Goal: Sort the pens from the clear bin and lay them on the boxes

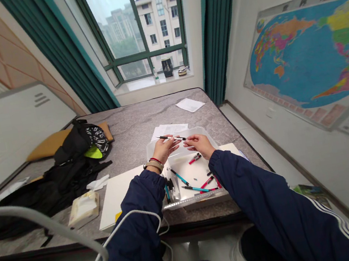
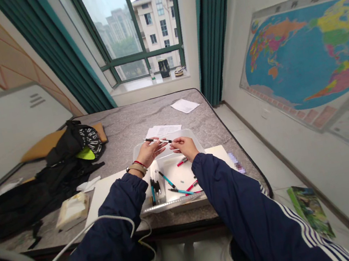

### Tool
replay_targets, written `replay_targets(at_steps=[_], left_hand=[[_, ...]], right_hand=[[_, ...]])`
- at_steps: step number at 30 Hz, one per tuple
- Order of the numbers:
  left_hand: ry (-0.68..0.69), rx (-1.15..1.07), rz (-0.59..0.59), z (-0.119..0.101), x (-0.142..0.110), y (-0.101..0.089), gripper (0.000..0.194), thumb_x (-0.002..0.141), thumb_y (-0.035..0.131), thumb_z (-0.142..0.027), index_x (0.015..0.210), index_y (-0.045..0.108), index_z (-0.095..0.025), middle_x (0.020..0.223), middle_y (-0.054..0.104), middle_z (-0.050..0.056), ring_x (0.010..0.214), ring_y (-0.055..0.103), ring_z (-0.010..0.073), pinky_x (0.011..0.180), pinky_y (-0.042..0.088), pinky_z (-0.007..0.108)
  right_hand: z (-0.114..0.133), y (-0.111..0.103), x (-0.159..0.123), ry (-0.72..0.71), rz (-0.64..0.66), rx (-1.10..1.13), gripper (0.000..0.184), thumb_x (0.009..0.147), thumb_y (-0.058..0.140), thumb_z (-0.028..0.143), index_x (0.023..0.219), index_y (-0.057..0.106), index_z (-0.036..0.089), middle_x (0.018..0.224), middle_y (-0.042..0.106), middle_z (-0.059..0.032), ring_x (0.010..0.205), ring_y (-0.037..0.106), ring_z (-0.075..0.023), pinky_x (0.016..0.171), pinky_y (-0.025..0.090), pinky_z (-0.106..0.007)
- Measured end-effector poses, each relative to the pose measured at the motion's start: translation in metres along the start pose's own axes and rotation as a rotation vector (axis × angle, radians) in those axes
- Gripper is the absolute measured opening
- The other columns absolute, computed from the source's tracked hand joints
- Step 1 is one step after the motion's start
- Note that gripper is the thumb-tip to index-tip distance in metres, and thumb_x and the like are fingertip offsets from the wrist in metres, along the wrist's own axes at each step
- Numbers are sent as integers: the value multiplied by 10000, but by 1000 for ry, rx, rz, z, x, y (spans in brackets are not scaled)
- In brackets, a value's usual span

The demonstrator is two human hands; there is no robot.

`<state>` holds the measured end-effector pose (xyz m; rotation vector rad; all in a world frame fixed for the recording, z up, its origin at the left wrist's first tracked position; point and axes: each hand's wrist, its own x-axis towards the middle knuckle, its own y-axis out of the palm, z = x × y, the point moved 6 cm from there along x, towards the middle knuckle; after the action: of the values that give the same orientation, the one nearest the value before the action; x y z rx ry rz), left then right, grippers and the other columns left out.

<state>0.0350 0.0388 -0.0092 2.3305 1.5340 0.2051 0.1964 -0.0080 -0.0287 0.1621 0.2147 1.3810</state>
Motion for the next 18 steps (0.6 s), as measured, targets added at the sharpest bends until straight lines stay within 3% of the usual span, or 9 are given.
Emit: replay_targets(at_steps=[2, 7, 12, 18], left_hand=[[-1, -4, -1, -1, -1, 1, 328, 770, 747, -214, 1012, 530, -172, 1146, 698, 148, 957, 715, 224, 855, 546, 355], [-1, 2, 15, -2, 0, 3, 333, 763, 757, -210, 1002, 530, -172, 1148, 697, 144, 953, 716, 223, 860, 543, 364], [5, -4, 18, -2, 0, 3, 330, 759, 758, -203, 996, 530, -172, 1127, 702, 143, 940, 718, 225, 851, 544, 370], [7, -8, 8, -3, 0, 2, 317, 767, 747, -199, 999, 533, -171, 1140, 698, 146, 944, 717, 224, 858, 540, 371]], right_hand=[[1, 1, -1, -1, -1, -60, 59, 864, 653, 168, 840, 610, 136, 800, 717, -63, 739, 718, -141, 601, 562, -203], [-4, 9, -4, 100, 95, -181, 275, 997, 438, 317, 796, 529, 153, 648, 637, -23, 536, 657, -130, 439, 506, -199], [-3, 13, -5, 77, 133, -192, 196, 991, 447, 360, 884, 463, 196, 633, 600, 38, 506, 624, -104, 417, 477, -167], [-3, 9, -3, 82, 88, -232, 282, 1006, 374, 376, 825, 475, 185, 541, 533, 43, 403, 531, -95, 346, 398, -160]])
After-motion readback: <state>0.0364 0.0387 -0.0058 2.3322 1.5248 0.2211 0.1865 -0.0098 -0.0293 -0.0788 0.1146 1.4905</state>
